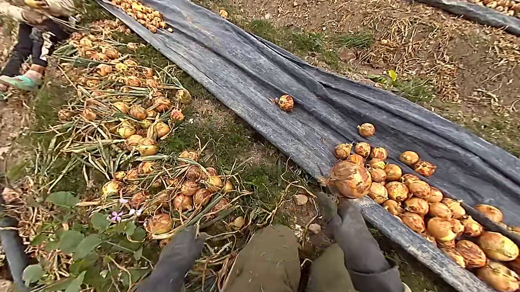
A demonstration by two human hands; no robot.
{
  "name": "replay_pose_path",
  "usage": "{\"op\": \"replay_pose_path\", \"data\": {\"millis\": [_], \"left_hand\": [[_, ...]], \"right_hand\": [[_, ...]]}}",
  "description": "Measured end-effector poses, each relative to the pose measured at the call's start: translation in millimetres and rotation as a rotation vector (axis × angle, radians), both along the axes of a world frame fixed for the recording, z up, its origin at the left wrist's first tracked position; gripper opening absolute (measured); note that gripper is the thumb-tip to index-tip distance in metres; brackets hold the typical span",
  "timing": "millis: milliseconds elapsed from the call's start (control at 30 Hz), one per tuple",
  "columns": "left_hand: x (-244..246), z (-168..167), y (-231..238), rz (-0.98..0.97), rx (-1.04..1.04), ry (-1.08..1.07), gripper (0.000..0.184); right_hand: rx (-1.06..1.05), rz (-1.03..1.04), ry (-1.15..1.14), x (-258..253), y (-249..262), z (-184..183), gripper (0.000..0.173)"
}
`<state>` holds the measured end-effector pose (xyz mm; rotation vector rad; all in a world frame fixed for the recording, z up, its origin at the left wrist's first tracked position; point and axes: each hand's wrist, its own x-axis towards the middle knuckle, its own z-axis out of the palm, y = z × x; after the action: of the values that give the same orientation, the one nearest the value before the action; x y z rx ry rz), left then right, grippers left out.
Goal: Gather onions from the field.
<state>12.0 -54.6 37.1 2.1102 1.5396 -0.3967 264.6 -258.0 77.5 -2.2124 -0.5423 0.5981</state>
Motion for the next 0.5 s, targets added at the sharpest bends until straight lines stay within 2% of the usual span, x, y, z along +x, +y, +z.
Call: {"op": "replay_pose_path", "data": {"millis": [33,67,133,167,233,267,333,400,500], "left_hand": [[-28.1,-52.3,33.5,0.104,0.155,-0.100,0.046],[-51.4,-89.2,70.1,0.190,0.205,-0.119,0.054],[-72.8,-119.2,124.0,0.342,0.184,-0.060,0.070],[-76.6,-126.5,138.2,0.375,0.162,-0.046,0.073],[-82.0,-141.9,154.1,0.394,0.089,-0.013,0.082],[-82.9,-155.6,165.9,0.445,0.073,-0.004,0.088],[-84.0,-170.6,179.4,0.539,0.067,-0.037,0.093],[-80.4,-168.0,175.5,0.565,0.086,-0.060,0.096],[-80.9,-158.0,155.8,0.491,0.125,-0.159,0.106]], "right_hand": [[-0.037,-0.089,0.009,12.8,6.6,7.9,0.052],[-0.019,-0.179,-0.012,20.9,9.4,6.3,0.054],[0.119,-0.322,-0.120,27.8,6.8,-18.7,0.060],[0.177,-0.363,-0.170,28.5,1.4,-35.2,0.062],[0.165,-0.382,-0.028,6.3,-11.8,-44.9,0.059],[0.153,-0.413,-0.029,-7.1,-15.8,-62.5,0.054],[0.074,-0.328,0.237,-35.7,-29.9,-74.5,0.052],[0.120,-0.262,0.255,-63.4,-48.8,-110.9,0.051],[0.082,-0.041,0.215,-91.1,-64.2,-121.1,0.046]]}}
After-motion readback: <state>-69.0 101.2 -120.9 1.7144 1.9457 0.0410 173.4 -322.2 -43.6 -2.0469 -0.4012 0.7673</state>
